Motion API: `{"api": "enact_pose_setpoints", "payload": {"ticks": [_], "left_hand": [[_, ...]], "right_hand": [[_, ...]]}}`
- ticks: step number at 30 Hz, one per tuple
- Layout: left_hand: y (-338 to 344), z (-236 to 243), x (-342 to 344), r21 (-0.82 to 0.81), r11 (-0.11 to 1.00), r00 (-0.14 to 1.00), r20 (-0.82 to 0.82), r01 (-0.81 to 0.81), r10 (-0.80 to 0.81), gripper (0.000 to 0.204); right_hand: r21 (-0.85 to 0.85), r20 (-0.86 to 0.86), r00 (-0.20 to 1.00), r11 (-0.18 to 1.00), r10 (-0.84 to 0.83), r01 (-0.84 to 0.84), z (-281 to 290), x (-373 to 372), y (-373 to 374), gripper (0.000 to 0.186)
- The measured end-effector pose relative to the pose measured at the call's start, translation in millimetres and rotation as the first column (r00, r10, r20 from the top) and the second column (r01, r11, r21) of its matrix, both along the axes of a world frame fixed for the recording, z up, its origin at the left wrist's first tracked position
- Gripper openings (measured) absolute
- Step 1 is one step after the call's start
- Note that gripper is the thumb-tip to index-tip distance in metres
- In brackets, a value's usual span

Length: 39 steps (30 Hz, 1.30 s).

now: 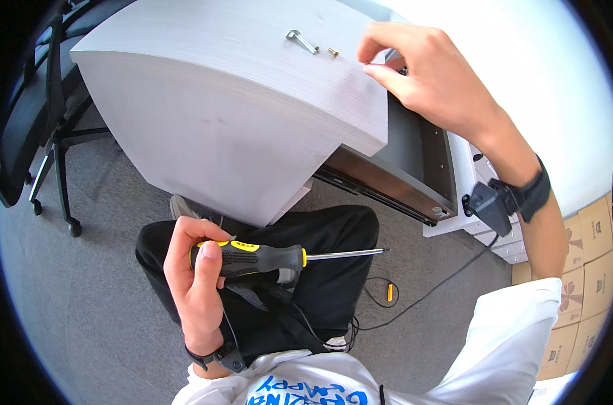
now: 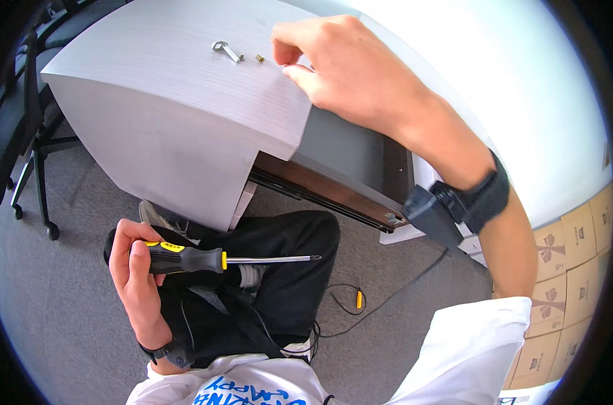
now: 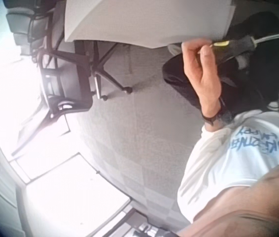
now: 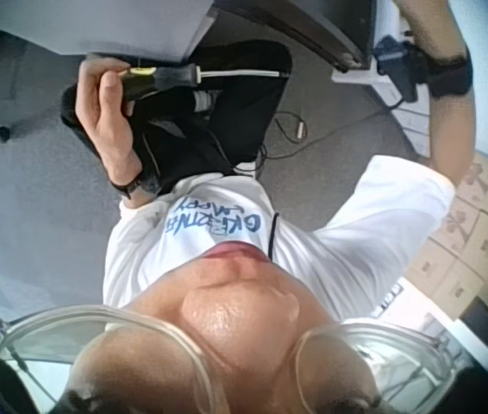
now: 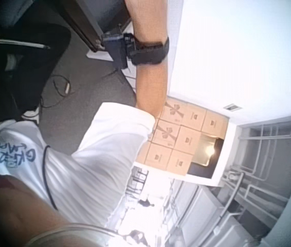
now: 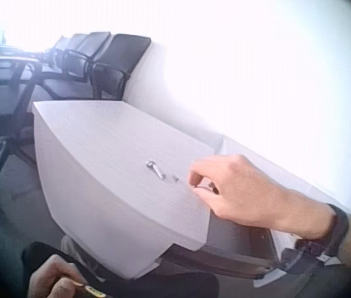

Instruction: The person unscrews and removes a drawer slide and locking mechanism from a white office cabinet using a screwdriver and by hand.

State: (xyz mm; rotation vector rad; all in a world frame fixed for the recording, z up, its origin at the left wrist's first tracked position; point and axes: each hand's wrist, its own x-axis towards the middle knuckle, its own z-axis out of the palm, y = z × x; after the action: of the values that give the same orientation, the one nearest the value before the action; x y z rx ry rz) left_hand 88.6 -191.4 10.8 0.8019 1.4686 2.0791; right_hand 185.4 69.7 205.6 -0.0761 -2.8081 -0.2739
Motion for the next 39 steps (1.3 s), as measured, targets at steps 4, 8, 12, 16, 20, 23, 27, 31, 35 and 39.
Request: {"api": "enact_pose_setpoints", "payload": {"ticks": [4, 8, 12, 16, 20, 23, 27, 31, 35, 39], "left_hand": [[-4, 0, -2, 0.007, 1.0, 0.999, 0.026, -0.03, 0.03, 0.023], [1, -5, -3, 0.021, 1.0, 0.999, 0.029, -0.014, 0.013, 0.024], [4, -10, 0, -0.013, 0.996, 0.996, -0.011, -0.088, 0.088, 0.031], [13, -18, 2, 0.024, 0.999, 0.999, 0.013, -0.043, 0.042, 0.04], [26, -32, 8, 0.036, 0.998, 0.998, -0.03, 0.057, -0.056, 0.029], [36, -37, 18, 0.016, 0.995, 0.995, -0.026, 0.1, -0.1, 0.031], [46, -31, 28, -0.029, 0.986, 0.986, -0.033, 0.162, -0.163, 0.032], [55, -26, 38, -0.065, 0.987, 0.989, -0.035, 0.144, -0.147, 0.032], [62, -34, 42, -0.057, 0.985, 0.983, -0.085, 0.161, -0.165, 0.033], [69, -38, 45, -0.051, 0.976, 0.967, -0.135, 0.212, -0.217, 0.036]], "right_hand": [[-0.06, -0.062, 0.998, 0.998, 0.02, -0.023, -17, -13, 19, 0.012], [-0.203, -0.154, 0.988, 0.979, -0.003, -0.028, -19, -6, 28, 0.018], [-0.598, -0.07, 0.975, 0.791, -0.209, 0.126, 8, 17, 7, 0.038], [-0.033, -0.054, 0.953, 0.955, -0.298, 0.296, 18, 98, -6, 0.023], [0.035, -0.012, 0.869, 0.868, -0.495, 0.495, -9, 176, -9, 0.033], [-0.049, 0.0, 0.805, 0.804, -0.593, 0.592, -33, 211, -15, 0.035], [-0.121, 0.053, 0.767, 0.758, -0.64, 0.641, -53, 228, -22, 0.051], [-0.186, -0.041, 0.741, 0.733, -0.671, 0.654, -71, 230, -20, 0.056], [-0.294, -0.135, 0.72, 0.722, -0.68, 0.626, -82, 236, -13, 0.057], [-0.257, -0.174, 0.741, 0.757, -0.648, 0.601, -95, 243, -7, 0.058]]}}
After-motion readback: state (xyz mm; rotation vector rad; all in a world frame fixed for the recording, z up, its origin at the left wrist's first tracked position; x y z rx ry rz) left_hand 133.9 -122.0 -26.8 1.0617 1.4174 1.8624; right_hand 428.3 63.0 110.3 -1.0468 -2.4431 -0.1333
